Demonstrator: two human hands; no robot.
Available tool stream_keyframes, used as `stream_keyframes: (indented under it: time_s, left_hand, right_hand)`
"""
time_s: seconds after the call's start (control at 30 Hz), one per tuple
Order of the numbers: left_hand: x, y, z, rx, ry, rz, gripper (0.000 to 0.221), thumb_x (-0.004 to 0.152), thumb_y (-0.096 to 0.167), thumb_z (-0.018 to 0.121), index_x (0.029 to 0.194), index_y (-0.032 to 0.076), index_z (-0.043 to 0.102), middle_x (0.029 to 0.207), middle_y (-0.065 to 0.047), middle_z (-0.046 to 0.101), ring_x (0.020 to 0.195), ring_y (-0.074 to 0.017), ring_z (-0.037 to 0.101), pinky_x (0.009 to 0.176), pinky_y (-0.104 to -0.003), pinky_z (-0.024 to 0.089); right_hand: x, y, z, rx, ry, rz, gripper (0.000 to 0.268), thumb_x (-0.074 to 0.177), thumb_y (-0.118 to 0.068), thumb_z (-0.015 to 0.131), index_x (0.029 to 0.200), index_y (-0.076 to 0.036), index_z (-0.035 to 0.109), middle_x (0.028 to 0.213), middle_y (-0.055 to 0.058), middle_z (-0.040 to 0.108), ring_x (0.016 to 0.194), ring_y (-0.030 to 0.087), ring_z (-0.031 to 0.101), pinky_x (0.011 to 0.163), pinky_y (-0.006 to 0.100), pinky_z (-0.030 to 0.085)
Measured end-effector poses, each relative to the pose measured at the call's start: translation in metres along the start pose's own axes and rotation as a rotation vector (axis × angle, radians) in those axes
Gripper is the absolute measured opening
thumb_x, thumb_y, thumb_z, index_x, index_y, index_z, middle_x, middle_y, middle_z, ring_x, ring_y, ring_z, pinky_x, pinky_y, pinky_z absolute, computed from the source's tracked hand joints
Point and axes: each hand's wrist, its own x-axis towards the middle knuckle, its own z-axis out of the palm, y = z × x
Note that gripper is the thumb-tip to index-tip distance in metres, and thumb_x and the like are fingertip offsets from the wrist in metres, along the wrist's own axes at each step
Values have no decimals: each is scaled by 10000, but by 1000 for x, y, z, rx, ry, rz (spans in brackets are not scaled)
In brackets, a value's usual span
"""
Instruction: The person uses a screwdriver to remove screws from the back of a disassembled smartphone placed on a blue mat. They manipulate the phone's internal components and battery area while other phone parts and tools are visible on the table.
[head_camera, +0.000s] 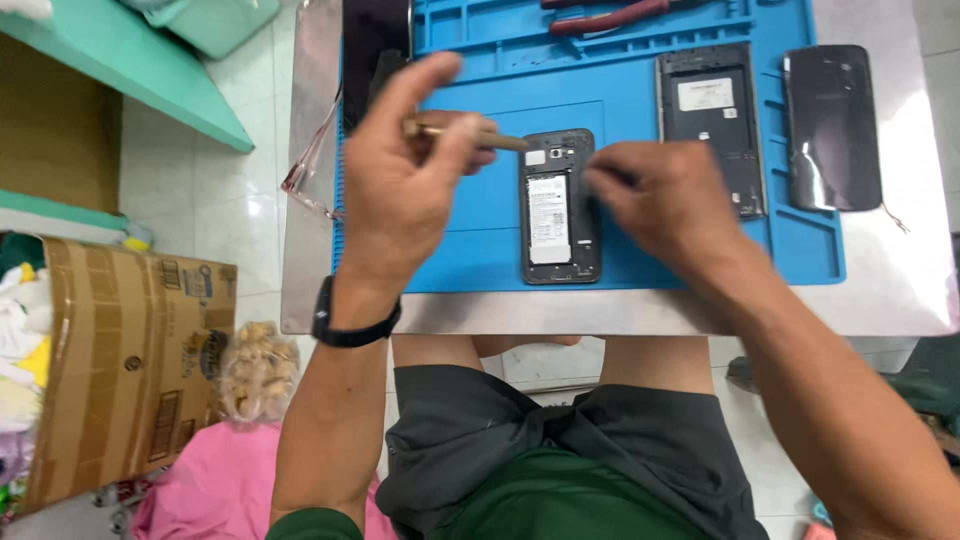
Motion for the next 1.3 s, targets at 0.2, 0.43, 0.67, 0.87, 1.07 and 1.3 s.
stream_keyframes:
  time_s: [0.2, 0.43, 0.67, 0.87, 1.07, 1.3]
  left_hand:
    - [-43, -23, -21, -44, 108, -92, 401, 1091, 108, 644, 1459, 27, 509, 1197, -202, 751, 1014, -289, 828, 819, -337, 766]
    - [-51, -49, 13, -28, 67, -143, 405, 1052, 178, 651, 1420, 29, 573, 1050, -123, 826, 875, -214, 843, 855, -303, 719]
    - [-37, -52, 31, 83, -37, -98, 421, 1074, 270, 612, 1468, 140, 540, 1106, -31, 843, 987, -162, 805, 843, -294, 646]
    - [-32, -50, 33, 91, -28, -126, 422, 1052, 262, 633, 1451, 141, 566, 1074, -28, 847, 934, -135, 788, 833, -276, 636]
    - [-11, -45, 22, 65, 43, -50, 466, 1090, 270, 615, 1490, 63, 494, 1171, -142, 818, 1024, -228, 844, 920, -318, 722]
    - [57, -91, 33, 108, 186, 105, 375, 1130, 280, 613, 1481, 180, 529, 1013, -34, 794, 898, -171, 823, 862, -334, 748]
  right_hand:
    - [-4, 1, -31, -67, -41, 271, 91, 1079, -133, 763, 1070, -90, 843, 786, 31, 745, 738, 119, 683, 722, 302, 501]
    - [-26, -8, -16, -107, 80, 117, 15, 1094, -18, 834, 1099, -20, 848, 999, 84, 801, 874, 172, 715, 785, 315, 515]
    - [-28, -7, -6, -135, 115, 43, 9, 1066, -17, 834, 1061, -18, 841, 957, 96, 790, 815, 213, 714, 717, 356, 519]
    - [-29, -6, -8, -104, 129, 36, 23, 1052, -3, 816, 1050, -17, 834, 938, 85, 783, 812, 209, 709, 721, 348, 520]
    - [-15, -3, -14, -76, 106, 60, 40, 1055, -61, 815, 1051, -28, 837, 973, 83, 801, 844, 206, 730, 749, 355, 541]
    - [67, 33, 1, -150, 94, -72, 243, 1054, -185, 842, 1215, -3, 847, 1041, 161, 827, 866, 269, 770, 767, 416, 575]
